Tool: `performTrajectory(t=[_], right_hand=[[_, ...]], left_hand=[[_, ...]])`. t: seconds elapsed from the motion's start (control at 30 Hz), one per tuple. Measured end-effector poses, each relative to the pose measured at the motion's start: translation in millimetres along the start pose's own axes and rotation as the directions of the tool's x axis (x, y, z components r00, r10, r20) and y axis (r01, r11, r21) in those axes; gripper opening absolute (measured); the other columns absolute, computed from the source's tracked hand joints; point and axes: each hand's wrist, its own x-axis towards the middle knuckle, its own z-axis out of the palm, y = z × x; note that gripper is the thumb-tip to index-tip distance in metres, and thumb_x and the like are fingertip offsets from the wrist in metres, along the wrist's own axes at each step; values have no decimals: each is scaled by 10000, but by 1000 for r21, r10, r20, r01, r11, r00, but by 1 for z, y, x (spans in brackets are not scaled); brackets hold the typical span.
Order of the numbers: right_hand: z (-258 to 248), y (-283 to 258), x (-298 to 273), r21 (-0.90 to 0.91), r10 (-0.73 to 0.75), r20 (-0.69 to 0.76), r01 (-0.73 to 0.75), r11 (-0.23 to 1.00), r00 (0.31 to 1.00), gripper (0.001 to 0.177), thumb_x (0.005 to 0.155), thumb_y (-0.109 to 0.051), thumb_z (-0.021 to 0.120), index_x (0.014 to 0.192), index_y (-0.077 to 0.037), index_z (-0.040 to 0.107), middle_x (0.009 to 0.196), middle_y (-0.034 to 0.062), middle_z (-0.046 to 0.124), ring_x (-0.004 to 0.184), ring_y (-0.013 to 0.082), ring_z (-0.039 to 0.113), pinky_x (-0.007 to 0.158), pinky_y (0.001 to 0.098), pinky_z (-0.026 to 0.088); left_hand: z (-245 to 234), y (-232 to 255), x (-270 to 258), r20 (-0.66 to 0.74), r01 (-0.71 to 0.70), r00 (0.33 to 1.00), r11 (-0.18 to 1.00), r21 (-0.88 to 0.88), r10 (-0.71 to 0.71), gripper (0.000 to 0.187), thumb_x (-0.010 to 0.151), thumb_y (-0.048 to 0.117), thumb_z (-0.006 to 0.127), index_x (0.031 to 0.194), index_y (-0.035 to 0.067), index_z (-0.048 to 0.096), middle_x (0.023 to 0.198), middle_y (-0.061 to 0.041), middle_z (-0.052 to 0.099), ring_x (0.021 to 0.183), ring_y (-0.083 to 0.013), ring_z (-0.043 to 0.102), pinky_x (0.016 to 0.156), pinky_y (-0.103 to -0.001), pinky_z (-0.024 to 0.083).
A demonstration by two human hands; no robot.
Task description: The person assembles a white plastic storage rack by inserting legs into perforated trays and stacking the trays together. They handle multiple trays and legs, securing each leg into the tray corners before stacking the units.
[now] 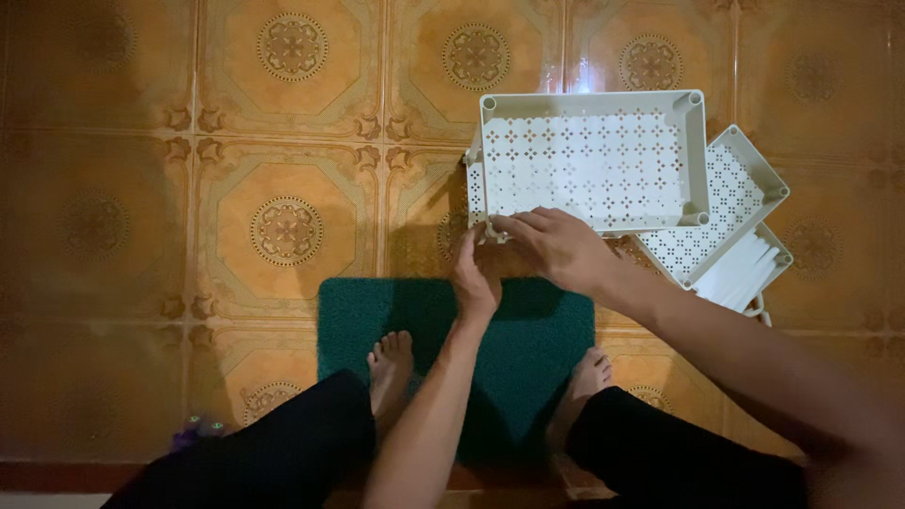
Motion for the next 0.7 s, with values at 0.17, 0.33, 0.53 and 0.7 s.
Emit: performTrajectory(t=[0.17,0.33,0.53,0.7], right_hand=[[6,-2,1,141,197,113,-212,967,974,502,967,-184,649,1456,-162,537,1256,113,682,1141,309,660,953,426,546],[5,-1,0,203,85,3,-83,976,996,576,864,-135,669,1426,-104,549,1237,146,691,1116,355,665,928,444,545],[7,-1,0,276,116,-30,-104,955,993,433,948,-137,648,1377,-89,610,1224,138,712,1094,343,676,917,435,553],[9,2,-1,283,59,-71,-37,958,996,438,930,-99,670,1363,-52,622,1203,165,713,1090,353,679,914,441,560]], left_hand=[[8,-17,0,159,349,934,712,-609,-321,338,1105,90,407,1403,41,558,1340,-114,598,1268,-232,585,1086,-385,511],[11,-28,-3,134,301,947,664,-684,-292,348,1109,148,428,1396,10,566,1333,-111,597,1245,-240,578,1074,-398,489],[14,-41,0,109,321,932,645,-693,-347,386,1086,185,438,1367,-27,595,1299,-141,624,1216,-254,605,1041,-390,505],[12,-41,-1,100,308,938,665,-681,-332,360,1082,95,442,1383,-34,591,1335,-139,627,1236,-243,608,1058,-367,508]])
